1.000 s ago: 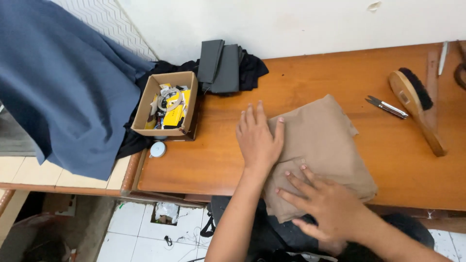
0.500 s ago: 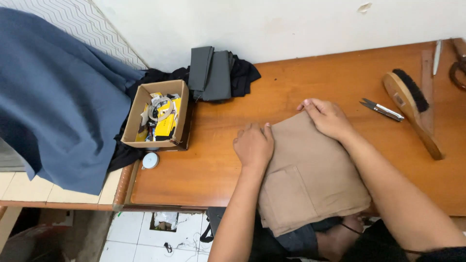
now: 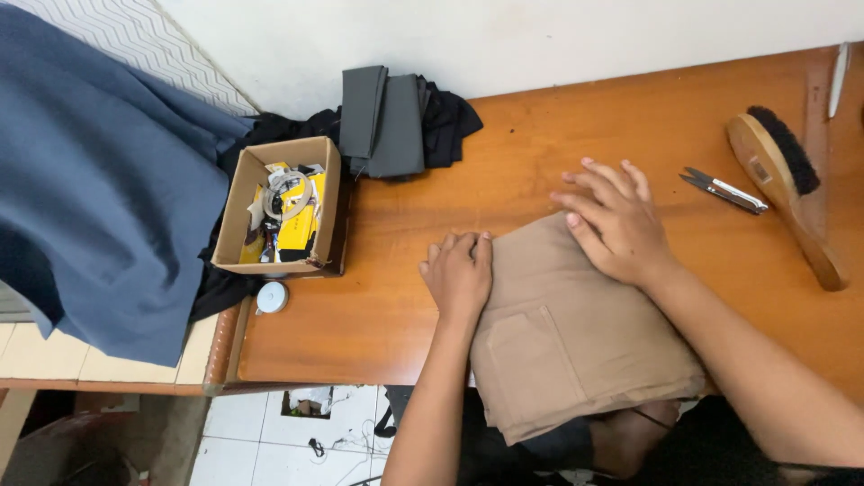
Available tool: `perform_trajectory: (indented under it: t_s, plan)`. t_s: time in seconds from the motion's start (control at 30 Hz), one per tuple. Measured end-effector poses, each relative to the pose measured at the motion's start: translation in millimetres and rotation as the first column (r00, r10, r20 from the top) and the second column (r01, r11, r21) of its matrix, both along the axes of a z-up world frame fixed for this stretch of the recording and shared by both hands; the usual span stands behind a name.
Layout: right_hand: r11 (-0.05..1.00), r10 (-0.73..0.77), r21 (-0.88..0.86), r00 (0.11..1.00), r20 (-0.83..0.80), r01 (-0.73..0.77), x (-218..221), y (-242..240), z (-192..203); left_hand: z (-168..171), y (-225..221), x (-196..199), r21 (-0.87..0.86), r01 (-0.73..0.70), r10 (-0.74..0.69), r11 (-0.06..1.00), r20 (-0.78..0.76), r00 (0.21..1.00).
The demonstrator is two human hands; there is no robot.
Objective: Inspecting a pair of cargo pants and trimming loose threads using a small hand-held cutter and a brush.
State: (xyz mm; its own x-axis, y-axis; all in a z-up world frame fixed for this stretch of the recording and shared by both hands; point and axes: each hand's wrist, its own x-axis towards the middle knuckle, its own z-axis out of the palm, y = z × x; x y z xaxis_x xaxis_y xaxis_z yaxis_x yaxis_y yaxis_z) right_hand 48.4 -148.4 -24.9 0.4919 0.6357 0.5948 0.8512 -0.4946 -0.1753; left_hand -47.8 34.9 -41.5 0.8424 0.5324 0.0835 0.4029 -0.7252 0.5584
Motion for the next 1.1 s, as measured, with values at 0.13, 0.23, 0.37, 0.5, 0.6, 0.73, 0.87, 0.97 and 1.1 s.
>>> perform_trajectory:
  t_s: [0.13, 0.23, 0.37, 0.5, 0.6, 0.73, 0.87, 0.97, 1.1]
  plan:
    - [0.977, 0.063, -0.187, 0.974, -0.218, -0.105, -64, -21, 40, -1, 0, 4, 0.002, 0.005, -0.005, 1.000, -0.024, 1.000]
    - [0.926, 0.014, -0.376, 1.000, 0.003, -0.012, -106, -31, 15, -3, 0, 6, -0.021, 0.000, -0.001, 1.000, -0.065, 0.998]
    - [0.945, -0.040, -0.317, 0.992, 0.117, 0.076, -120, -33, 0, -7, 2, 10, -0.026, 0.023, -0.025, 0.999, -0.115, 0.993]
    - [0.950, -0.018, -0.305, 0.991, 0.130, 0.058, -117, -33, 2, 2, 1, 8, -0.089, 0.022, -0.030, 0.996, -0.089, 0.996]
    - [0.948, -0.007, -0.315, 0.990, 0.142, 0.052, -119, -35, 2, -1, -3, -1, -0.018, 0.005, -0.004, 1.000, 0.066, 0.998]
    - [0.943, -0.012, -0.328, 0.991, 0.135, 0.056, -120, -35, 2, 54, -30, -40, 0.247, 0.184, -0.262, 0.951, 0.335, 0.905]
    - [0.956, 0.006, -0.295, 0.998, 0.069, 0.014, -119, -36, -1, 68, -72, -84, 0.357, 0.308, -0.391, 0.882, 0.186, 0.902]
    - [0.950, 0.038, -0.312, 0.996, 0.085, -0.010, -120, -36, 3, 22, -71, -98, 0.260, 0.245, -0.283, 0.934, 0.118, 0.952]
    - [0.976, 0.020, -0.210, 0.983, -0.183, -0.059, -116, -46, -11, 17, -74, -104, 0.262, 0.206, -0.251, 0.943, 0.152, 0.956]
